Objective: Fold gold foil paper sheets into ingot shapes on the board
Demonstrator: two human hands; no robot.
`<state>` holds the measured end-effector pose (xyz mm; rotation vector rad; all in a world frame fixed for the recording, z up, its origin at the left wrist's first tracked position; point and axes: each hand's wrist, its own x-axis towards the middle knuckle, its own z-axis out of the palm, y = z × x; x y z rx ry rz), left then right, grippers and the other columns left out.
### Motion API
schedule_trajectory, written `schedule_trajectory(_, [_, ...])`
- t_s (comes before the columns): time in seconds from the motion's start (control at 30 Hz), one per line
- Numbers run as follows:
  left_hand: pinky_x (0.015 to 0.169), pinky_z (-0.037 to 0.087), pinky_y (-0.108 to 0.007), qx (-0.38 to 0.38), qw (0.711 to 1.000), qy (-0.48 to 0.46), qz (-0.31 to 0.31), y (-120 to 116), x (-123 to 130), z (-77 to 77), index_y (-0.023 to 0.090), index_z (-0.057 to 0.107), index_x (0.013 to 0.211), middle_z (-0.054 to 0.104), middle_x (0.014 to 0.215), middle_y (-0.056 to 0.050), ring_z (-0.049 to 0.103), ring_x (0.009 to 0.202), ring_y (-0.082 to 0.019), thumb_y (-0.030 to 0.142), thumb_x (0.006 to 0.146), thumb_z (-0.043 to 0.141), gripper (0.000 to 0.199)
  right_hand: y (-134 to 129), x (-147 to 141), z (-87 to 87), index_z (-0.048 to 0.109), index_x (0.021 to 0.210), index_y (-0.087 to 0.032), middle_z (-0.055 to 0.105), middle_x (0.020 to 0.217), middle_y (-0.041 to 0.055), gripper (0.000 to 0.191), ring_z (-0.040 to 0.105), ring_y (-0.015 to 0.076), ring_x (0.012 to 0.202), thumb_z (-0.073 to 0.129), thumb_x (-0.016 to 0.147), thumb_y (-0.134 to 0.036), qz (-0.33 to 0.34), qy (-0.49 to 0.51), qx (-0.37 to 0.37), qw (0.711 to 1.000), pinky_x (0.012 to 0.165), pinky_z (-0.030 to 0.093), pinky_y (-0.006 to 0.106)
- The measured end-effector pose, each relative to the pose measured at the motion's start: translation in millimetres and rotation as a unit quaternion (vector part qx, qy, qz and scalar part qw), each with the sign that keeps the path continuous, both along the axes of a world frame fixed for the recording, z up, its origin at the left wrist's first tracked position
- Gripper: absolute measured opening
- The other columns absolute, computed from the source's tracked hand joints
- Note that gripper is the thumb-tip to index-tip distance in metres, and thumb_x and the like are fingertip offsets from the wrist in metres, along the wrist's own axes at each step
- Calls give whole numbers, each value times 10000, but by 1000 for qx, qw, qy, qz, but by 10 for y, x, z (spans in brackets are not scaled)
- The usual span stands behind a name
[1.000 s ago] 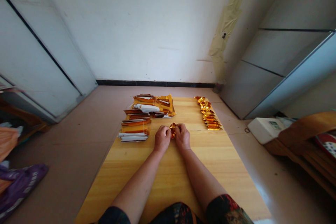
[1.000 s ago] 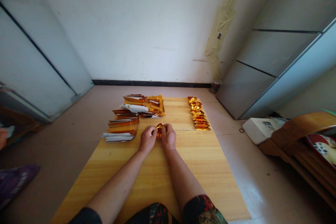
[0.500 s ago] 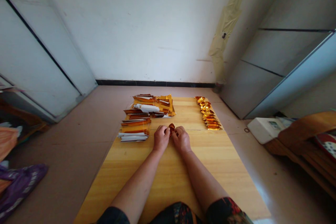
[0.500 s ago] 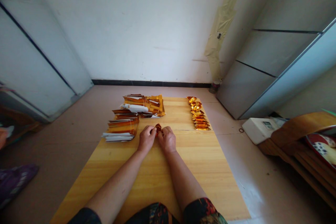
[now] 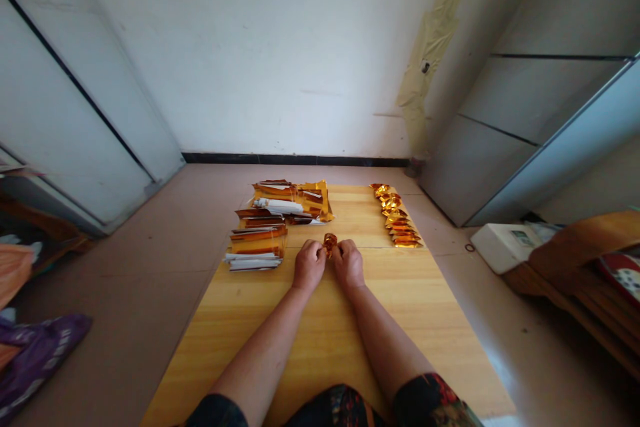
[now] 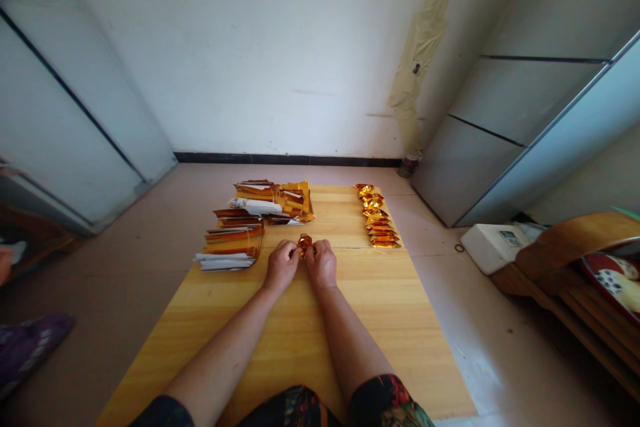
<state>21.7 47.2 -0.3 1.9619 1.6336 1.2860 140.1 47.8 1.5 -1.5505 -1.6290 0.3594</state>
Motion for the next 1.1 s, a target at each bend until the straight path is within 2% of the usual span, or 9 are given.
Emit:
schedule_trajectory(0.37, [642,413,-236,3,1000,4,4,4,-1,-5,187,508,641,538,686,-6,517,666,-131,145,778,497,143,24,7,-57,456,581,-206,477,620,-8,210,451,122,602,450,790,-217,0,26,30,999,589,344,227])
schedule_trajectory(0.57, [678,453,-250,-9,999,-42,-1,-43,-7,62,180,563,795,609,799,-24,559,690,-133,249,760,569,78,40,49,-5,511,602,-198,535,639,11,182,483,137,625,443,750,-280,-21,95,3,995,618,375,242])
schedule_trajectory(0.7, [688,472,-249,-62,989,-127,-42,-69,-20,95,192,529,968,643,929,-23,585,678,-115,286,765,565,227,26,100,58,531,605,-192,526,598,-7,216,476,138,608,452,735,-345,1,173,-55,983,585,371,234])
schedule_trajectory(0.87, [753,490,-271,-99,960,-242,-102,-39,-38,46,183,475,1051,656,1007,-67,633,851,-156,290,754,585,334,-6,139,96,515,585,-190,466,531,-37,247,430,122,557,465,729,-385,40,211,-95,972,538,341,219])
schedule_trajectory(0.97, [772,487,-280,-111,949,-267,-122,-25,-41,23,175,474,1059,660,1020,-86,632,911,-177,277,745,596,352,-7,130,95,524,579,-185,462,529,-41,237,418,115,546,476,713,-374,54,199,-95,974,530,331,216])
schedule_trajectory(1.1, [716,483,-250,-114,953,-249,-127,-39,-37,56,178,478,1049,675,921,-44,630,787,-140,241,746,589,329,-1,103,98,546,579,-180,482,537,-37,233,438,117,559,474,718,-353,55,174,-97,978,537,334,216])
